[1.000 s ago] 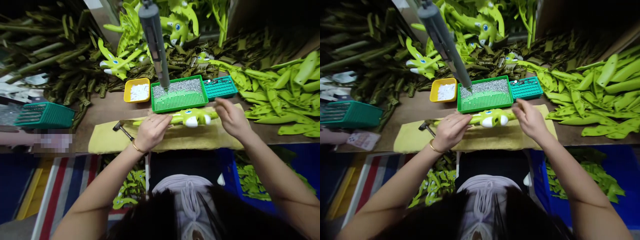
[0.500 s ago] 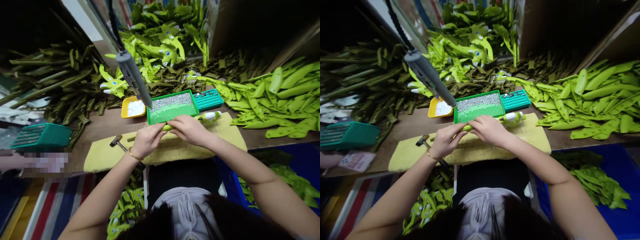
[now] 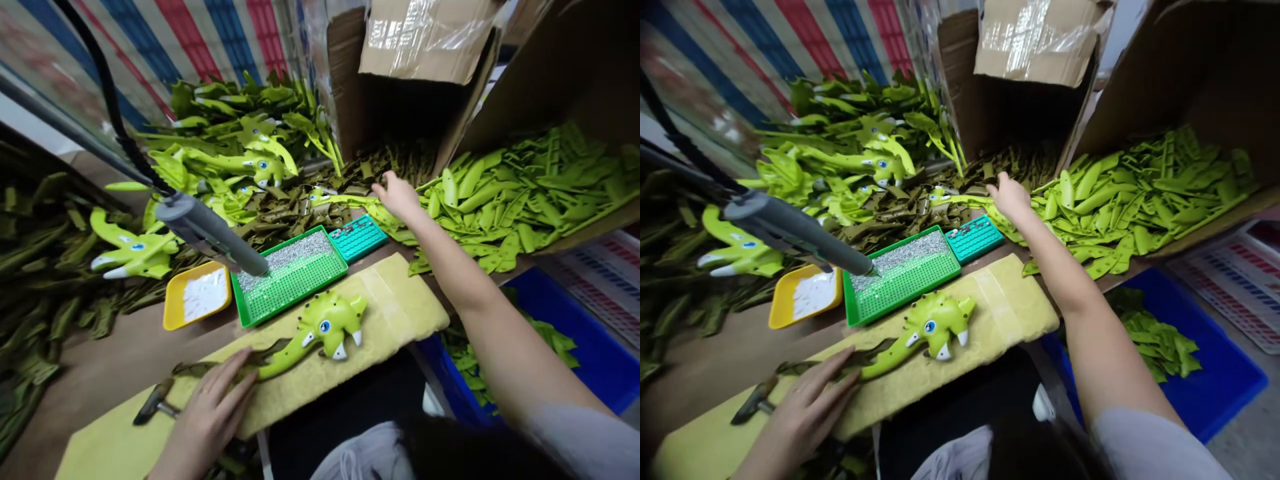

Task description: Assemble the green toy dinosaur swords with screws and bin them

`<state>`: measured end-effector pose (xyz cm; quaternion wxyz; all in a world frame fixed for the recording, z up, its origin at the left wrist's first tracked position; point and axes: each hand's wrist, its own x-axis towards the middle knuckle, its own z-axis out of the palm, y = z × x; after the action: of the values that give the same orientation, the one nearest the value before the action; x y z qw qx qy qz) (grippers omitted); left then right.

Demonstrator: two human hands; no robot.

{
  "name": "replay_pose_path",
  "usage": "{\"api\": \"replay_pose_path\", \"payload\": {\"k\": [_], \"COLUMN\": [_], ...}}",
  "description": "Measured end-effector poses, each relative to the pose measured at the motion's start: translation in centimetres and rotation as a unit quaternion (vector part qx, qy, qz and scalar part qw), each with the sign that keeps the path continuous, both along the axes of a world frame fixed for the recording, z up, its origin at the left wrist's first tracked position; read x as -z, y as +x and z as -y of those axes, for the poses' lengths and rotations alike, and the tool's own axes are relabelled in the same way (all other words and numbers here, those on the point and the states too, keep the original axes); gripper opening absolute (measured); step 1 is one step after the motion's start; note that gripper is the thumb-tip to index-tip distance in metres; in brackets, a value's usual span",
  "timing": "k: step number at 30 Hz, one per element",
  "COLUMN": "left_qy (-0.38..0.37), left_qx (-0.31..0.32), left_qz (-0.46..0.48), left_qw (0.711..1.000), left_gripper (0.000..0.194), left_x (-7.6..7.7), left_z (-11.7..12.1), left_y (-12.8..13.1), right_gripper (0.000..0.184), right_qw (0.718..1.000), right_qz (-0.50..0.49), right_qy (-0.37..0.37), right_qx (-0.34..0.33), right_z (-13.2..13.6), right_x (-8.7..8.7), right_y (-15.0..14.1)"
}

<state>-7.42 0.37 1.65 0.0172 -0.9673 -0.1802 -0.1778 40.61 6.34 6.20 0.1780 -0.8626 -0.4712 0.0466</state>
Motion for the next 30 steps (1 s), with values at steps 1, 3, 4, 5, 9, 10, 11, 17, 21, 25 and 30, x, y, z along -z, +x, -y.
{"api": "replay_pose_path", "payload": {"k": [1, 3, 4, 5, 9, 10, 11, 17, 21, 25, 30], "left_qy": [0.004, 0.004, 0.002, -0.004, -0.015, -0.021, -0.029, -0.079, -0.130, -0.106, -0.134], "left_qx": [-0.009, -0.024, -0.029, -0.039, -0.071, -0.074, -0.075, -0.061, -0.033, -0.040, -0.039], "left_qz": [0.009, 0.045, 0.064, 0.072, 0.054, 0.050, 0.049, 0.054, 0.018, -0.011, -0.074], "left_qw": [1.000, 0.999, 0.997, 0.997, 0.996, 0.996, 0.996, 0.994, 0.991, 0.993, 0.987], "left_gripper": [0.028, 0.033, 0.036, 0.039, 0.069, 0.074, 0.075, 0.063, 0.048, 0.062, 0.039], "left_x": [0.0, -0.2, -0.2, -0.2, 1.2, 1.7, 2.1, 1.1, -1.8, -3.7, -4.6], "left_z": [0.1, 0.3, 0.4, 0.4, 0.5, 0.4, 0.3, 0.0, -0.3, -0.4, -0.2], "left_y": [1.0, 4.5, 6.7, 9.0, 16.0, 16.8, 17.2, 16.1, 15.6, 15.9, 16.3], "right_gripper": [0.060, 0.054, 0.044, 0.035, 0.027, 0.027, 0.025, 0.020, 0.016, 0.023, 0.041], "right_qw": [0.999, 0.998, 0.998, 0.999, 0.999, 0.997, 0.992, 0.907, 0.868, 0.832, 0.882], "right_qz": [0.003, 0.007, 0.006, 0.004, 0.003, 0.008, 0.014, 0.010, -0.102, -0.205, -0.341], "right_qy": [-0.025, -0.054, -0.048, -0.040, 0.044, 0.081, 0.127, 0.421, 0.450, 0.483, 0.297], "right_qx": [0.020, 0.029, 0.029, 0.027, 0.010, 0.010, 0.014, 0.010, -0.185, -0.182, -0.135], "right_z": [-1.4, -3.2, -3.6, -3.7, -2.3, -1.6, -0.8, 7.3, 12.9, 14.5, 14.2], "right_x": [0.6, 2.0, 2.5, 2.9, 1.8, 0.8, -0.5, -10.9, -13.3, -7.1, 3.9], "right_y": [1.7, 3.4, 3.7, 3.9, 5.1, 5.9, 6.7, 6.8, 1.1, -2.0, -3.6]}}
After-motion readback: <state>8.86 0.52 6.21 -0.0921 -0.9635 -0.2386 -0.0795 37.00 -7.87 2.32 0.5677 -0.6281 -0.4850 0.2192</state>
